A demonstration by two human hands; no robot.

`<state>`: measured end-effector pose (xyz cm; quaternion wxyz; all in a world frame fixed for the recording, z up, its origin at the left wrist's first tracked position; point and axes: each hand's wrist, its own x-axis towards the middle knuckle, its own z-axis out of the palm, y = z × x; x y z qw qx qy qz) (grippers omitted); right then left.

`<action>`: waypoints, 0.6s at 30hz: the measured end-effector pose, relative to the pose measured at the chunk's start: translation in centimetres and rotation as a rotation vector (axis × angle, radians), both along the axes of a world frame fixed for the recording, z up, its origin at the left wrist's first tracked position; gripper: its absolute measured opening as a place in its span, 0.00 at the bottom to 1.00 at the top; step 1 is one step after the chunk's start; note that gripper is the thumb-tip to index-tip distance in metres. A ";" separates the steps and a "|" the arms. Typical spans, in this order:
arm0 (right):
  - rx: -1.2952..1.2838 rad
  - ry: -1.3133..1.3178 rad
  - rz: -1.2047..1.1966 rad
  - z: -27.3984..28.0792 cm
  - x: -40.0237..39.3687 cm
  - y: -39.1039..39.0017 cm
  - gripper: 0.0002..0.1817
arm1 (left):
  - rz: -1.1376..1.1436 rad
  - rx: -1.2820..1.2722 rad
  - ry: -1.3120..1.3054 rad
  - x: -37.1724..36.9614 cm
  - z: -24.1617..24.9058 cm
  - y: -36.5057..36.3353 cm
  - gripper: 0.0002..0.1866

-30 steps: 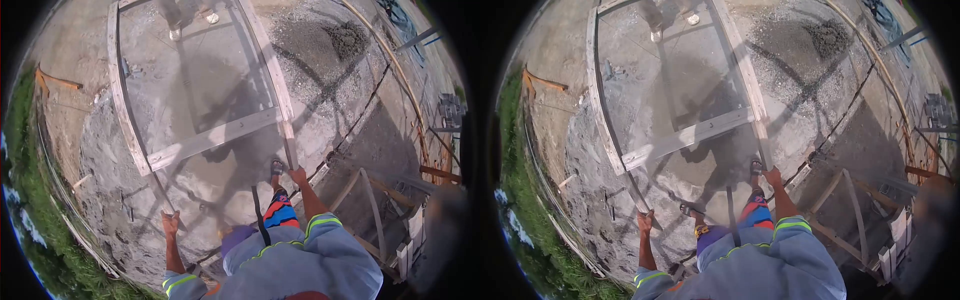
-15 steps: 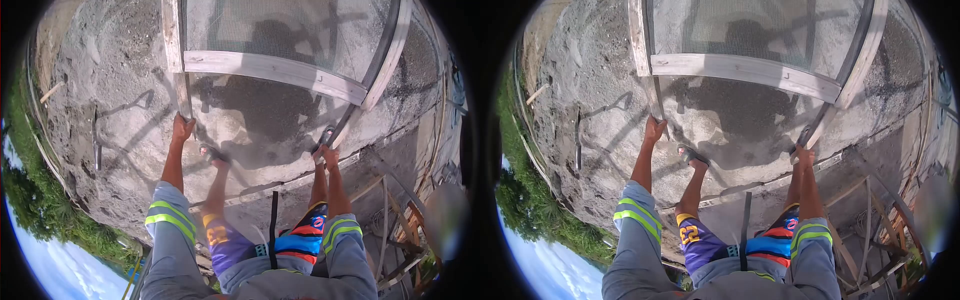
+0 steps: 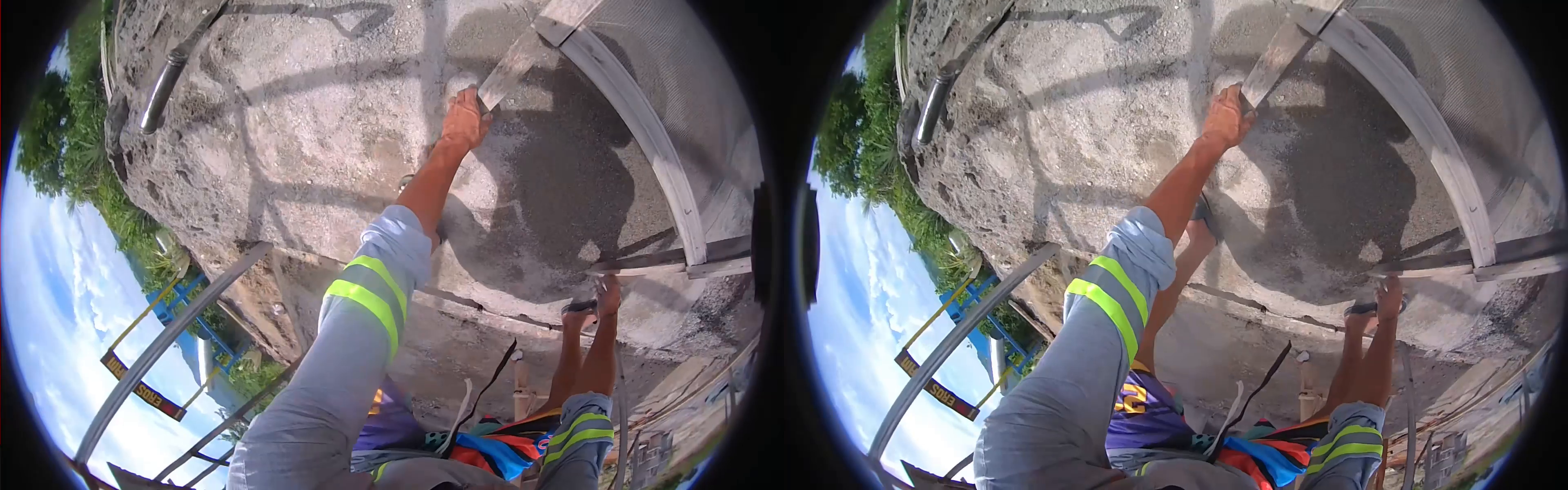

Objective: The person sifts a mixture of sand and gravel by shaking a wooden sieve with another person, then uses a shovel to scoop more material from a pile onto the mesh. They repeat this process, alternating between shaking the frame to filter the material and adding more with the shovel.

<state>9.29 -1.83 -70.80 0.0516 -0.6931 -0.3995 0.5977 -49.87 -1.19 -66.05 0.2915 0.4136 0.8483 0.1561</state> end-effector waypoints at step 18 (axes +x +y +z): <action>-0.390 0.779 -0.515 39.4 -85.9 -3.2 0.11 | -0.031 -0.600 -0.161 -21.2 27.1 -56.7 0.11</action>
